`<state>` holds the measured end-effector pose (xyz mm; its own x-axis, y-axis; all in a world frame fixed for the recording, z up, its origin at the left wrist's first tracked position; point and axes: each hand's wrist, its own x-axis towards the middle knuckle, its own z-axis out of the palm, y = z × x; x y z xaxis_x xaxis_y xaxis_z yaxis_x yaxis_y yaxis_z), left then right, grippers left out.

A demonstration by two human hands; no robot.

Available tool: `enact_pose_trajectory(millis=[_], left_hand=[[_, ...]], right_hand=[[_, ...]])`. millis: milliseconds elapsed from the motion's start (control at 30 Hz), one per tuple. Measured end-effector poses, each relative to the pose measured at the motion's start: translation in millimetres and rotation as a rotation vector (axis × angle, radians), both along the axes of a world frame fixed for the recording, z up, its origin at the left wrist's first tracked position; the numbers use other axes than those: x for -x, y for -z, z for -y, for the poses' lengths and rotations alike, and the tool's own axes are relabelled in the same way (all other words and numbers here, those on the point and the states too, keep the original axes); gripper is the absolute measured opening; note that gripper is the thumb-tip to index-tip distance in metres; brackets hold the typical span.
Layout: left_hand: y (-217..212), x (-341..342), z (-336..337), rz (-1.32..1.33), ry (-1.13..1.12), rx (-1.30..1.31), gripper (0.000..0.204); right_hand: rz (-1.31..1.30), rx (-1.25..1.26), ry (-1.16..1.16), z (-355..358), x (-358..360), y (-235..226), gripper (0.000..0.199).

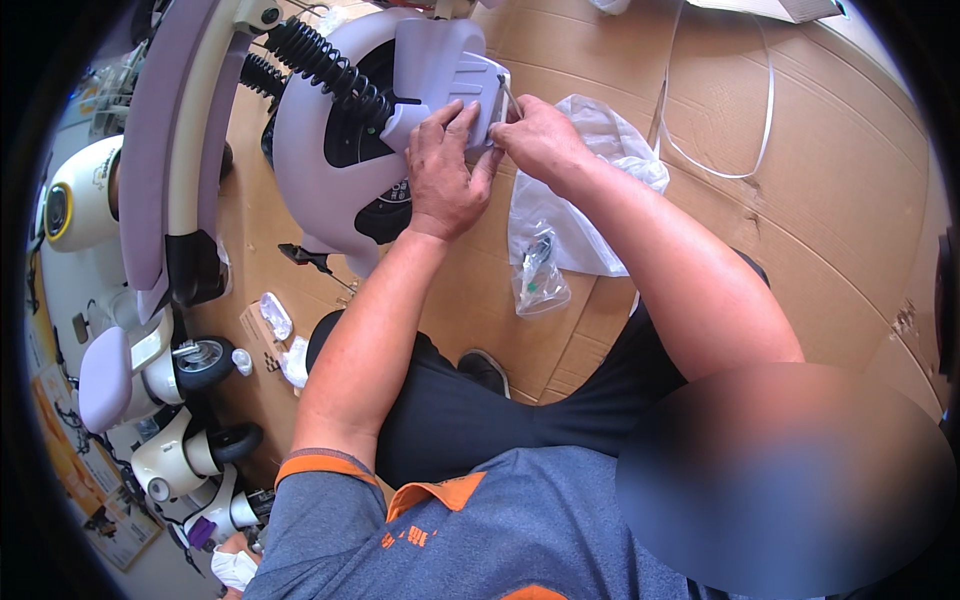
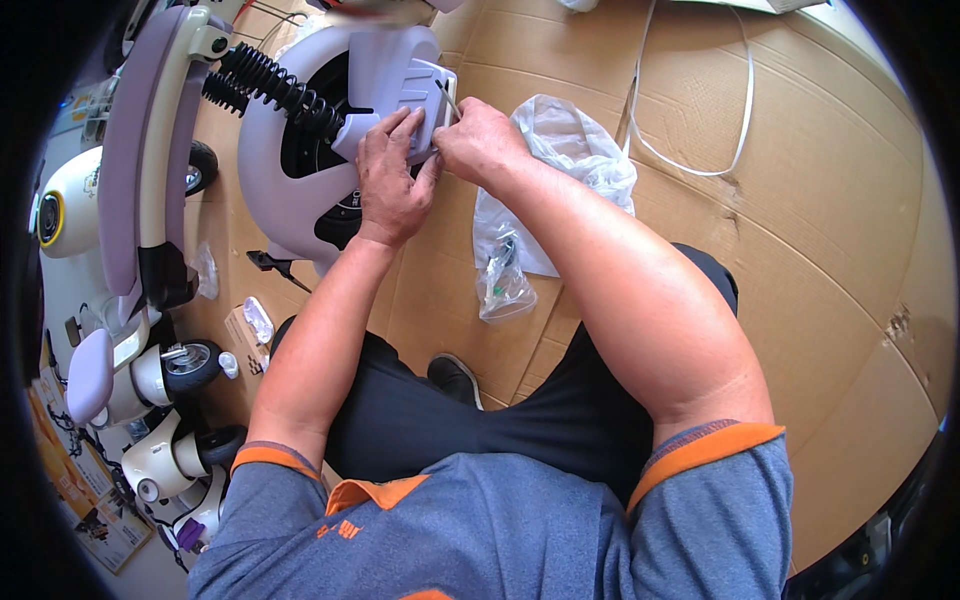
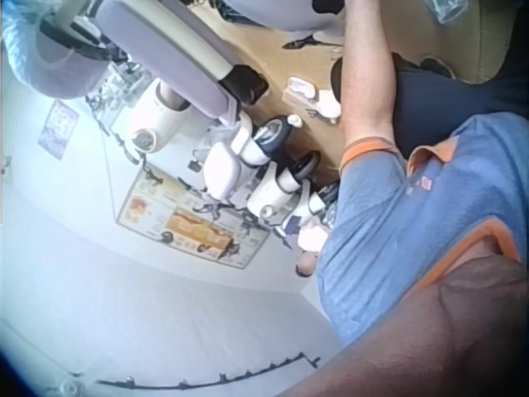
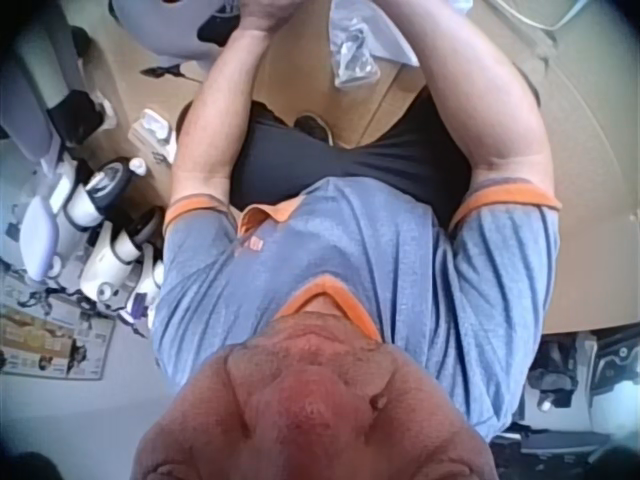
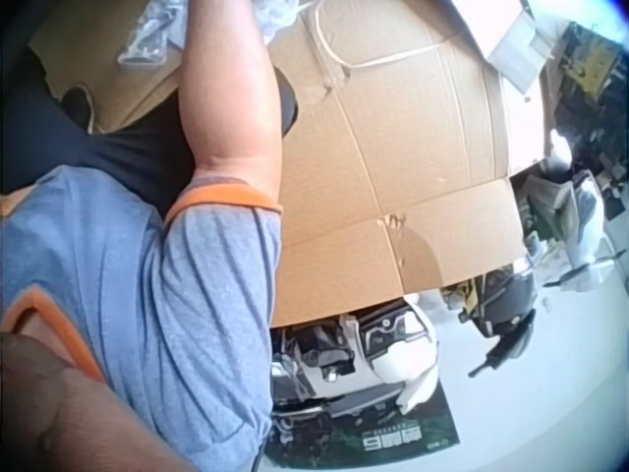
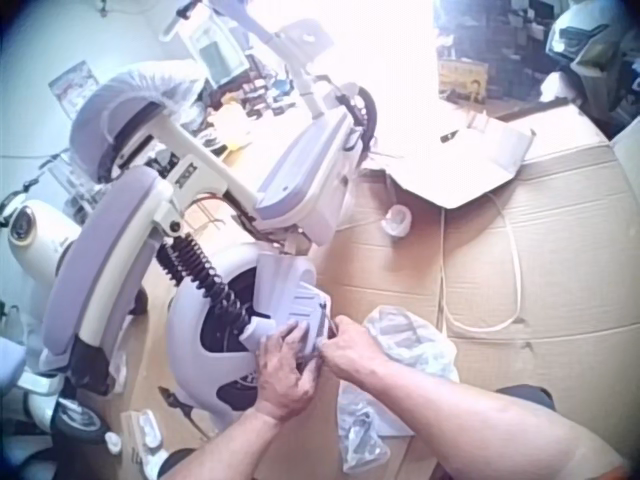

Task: The person assembles a light purple electric scooter by attaching the front body panel and handlebars. They use a screwdriver to secure screws, remove parts from plastic packaging, and align components before tightening them.

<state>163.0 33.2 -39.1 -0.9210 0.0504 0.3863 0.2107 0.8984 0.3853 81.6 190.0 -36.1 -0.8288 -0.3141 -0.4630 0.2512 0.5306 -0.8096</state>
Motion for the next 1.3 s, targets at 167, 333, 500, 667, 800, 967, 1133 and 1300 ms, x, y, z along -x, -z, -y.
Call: enact_pose_trajectory(millis=[167, 333, 500, 667, 800, 967, 1133, 1300], left_hand=[[4, 1, 3, -0.018, -0.009, 0.017, 0.054], [3, 0, 3, 0.025, -0.021, 0.000, 0.056], [0, -1, 0, 0.015, -0.007, 0.015, 0.060], [0, 1, 0, 0.001, 0.001, 0.029, 0.063], [0, -2, 2, 0.015, -0.001, 0.027, 0.063], [0, -2, 2, 0.011, -0.007, 0.035, 0.062], [-1, -1, 2, 0.011, 0.006, 0.025, 0.063], [-1, -1, 2, 0.017, 0.008, 0.004, 0.062]], right_hand=[[-0.062, -0.007, -0.043, -5, 4, 0, 0.039], [-0.060, -0.090, -0.017, 0, -1, -9, 0.039], [0.150, -0.001, 0.094, -4, 1, -12, 0.043], [0.193, 0.077, 0.036, -1, 5, -3, 0.043], [0.115, 0.013, -0.034, 1, 2, -4, 0.045], [0.075, -0.018, -0.048, 0, 4, -5, 0.045], [0.108, 0.009, -0.004, 1, 2, -6, 0.037], [-0.002, 0.044, -0.016, -6, 3, -8, 0.035]])
